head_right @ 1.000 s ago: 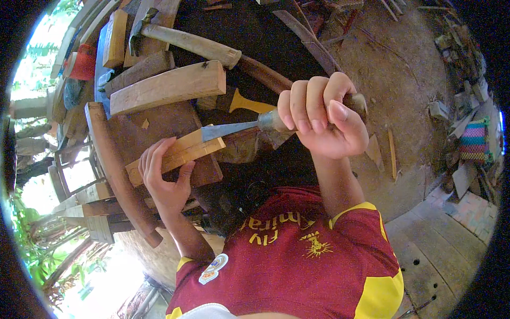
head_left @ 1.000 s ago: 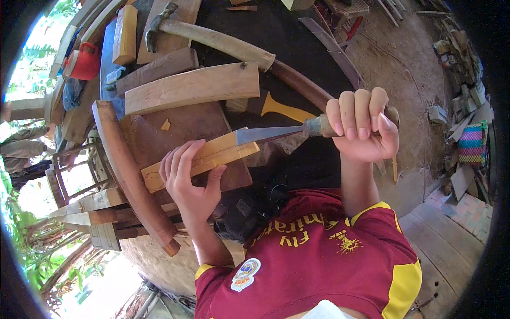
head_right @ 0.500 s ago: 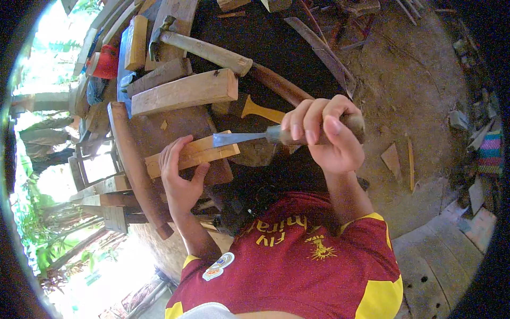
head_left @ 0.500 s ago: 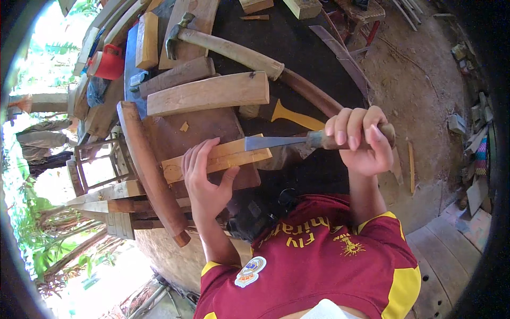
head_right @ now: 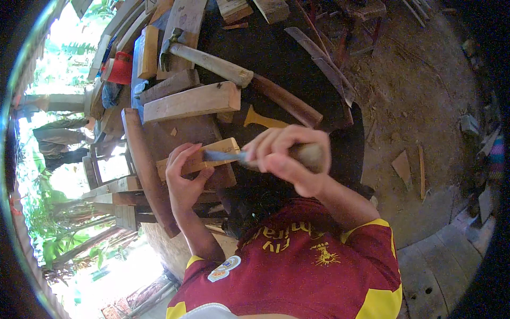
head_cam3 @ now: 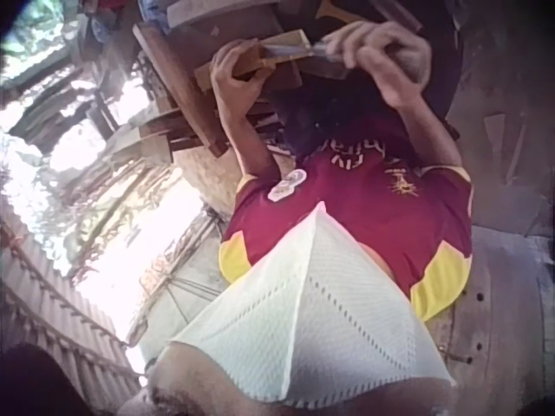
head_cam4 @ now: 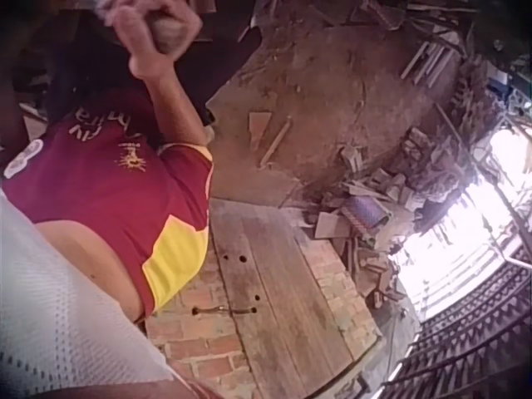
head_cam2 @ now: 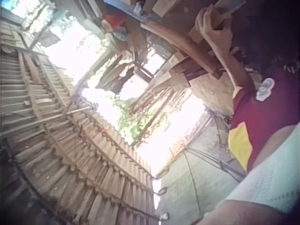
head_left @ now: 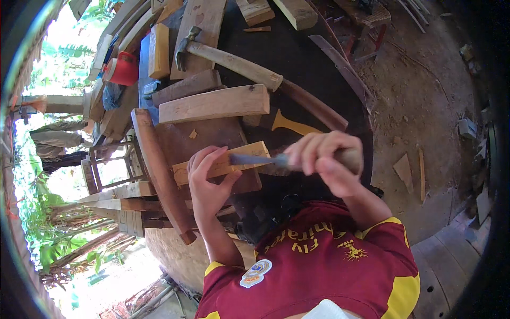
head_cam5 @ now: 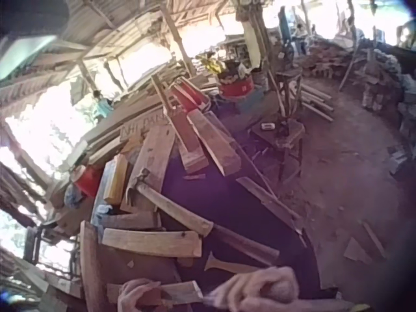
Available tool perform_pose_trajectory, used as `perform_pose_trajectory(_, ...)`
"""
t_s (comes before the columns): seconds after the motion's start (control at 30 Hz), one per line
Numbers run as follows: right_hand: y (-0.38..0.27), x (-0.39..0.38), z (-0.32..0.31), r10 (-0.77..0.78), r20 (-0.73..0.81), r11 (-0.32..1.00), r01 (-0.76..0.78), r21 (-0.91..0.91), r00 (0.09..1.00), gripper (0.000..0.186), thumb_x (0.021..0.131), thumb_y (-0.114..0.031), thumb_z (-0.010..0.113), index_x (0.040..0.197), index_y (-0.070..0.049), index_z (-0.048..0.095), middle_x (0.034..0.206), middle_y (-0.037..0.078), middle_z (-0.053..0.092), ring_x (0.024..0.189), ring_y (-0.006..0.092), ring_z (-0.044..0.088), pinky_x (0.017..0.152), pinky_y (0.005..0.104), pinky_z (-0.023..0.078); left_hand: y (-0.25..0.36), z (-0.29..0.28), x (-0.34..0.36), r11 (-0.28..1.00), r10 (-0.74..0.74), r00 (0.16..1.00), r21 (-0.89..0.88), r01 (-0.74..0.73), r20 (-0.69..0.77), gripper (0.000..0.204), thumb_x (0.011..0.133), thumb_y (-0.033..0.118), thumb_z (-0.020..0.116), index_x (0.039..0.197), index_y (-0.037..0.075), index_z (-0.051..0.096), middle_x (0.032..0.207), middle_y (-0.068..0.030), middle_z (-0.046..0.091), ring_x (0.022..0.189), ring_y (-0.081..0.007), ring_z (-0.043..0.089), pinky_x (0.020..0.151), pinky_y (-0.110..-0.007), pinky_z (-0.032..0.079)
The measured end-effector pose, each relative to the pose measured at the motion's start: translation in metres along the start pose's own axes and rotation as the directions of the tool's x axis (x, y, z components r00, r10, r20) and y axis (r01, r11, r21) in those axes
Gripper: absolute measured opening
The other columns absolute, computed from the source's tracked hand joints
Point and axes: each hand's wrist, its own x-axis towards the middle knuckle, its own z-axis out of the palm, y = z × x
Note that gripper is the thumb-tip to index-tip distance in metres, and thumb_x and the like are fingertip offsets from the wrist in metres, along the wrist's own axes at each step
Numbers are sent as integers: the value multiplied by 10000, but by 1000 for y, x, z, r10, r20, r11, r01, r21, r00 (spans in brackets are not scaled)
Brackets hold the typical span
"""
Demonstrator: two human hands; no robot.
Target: The person uses a chisel and a wooden mallet to carve a piece of wood on a workbench. They repeatedly strike the chisel to remove wood shavings and shape the piece, occasionally adjusting the wood's position and clearing debris.
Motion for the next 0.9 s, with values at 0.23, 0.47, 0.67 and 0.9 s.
perform_pose_trajectory(0.23,-21,0,-18,88,-47,995,-90,-37,995,146,872,-135,607,768,-49,552,782,135,640,904,327,653,904,524,497,-1,-1,-3,1000,26,1000,13,-26,-2,540,533,123,864,1042,53,699,1046,-104,662,1021,-296,593,916,-387,446)
perform_pose_trajectory(0.47,-18,1,-9,109,-121,993,-113,-27,987,137,848,-105,636,764,-17,573,789,174,653,860,344,664,851,504,521,-7,1,2,999,36,999,-19,-36,-10,553,525,170,878,1041,64,709,1036,-89,672,1004,-286,597,909,-387,444)
perform_pose_trajectory(0.67,-12,4,-7,93,50,991,-88,-96,994,116,875,-137,588,801,-56,549,804,135,638,917,327,648,905,522,497,-9,2,1,999,39,999,-28,-40,-20,590,508,187,884,1065,89,715,1037,-72,681,999,-284,594,922,-393,432)
perform_pose_trajectory(0.9,-35,11,-30,144,133,987,-132,-96,981,165,868,-178,577,724,-108,538,780,108,626,934,337,645,965,543,468,-10,0,0,999,43,999,-30,-44,-26,591,500,176,887,1061,92,723,1045,-71,682,993,-279,597,916,-390,438)
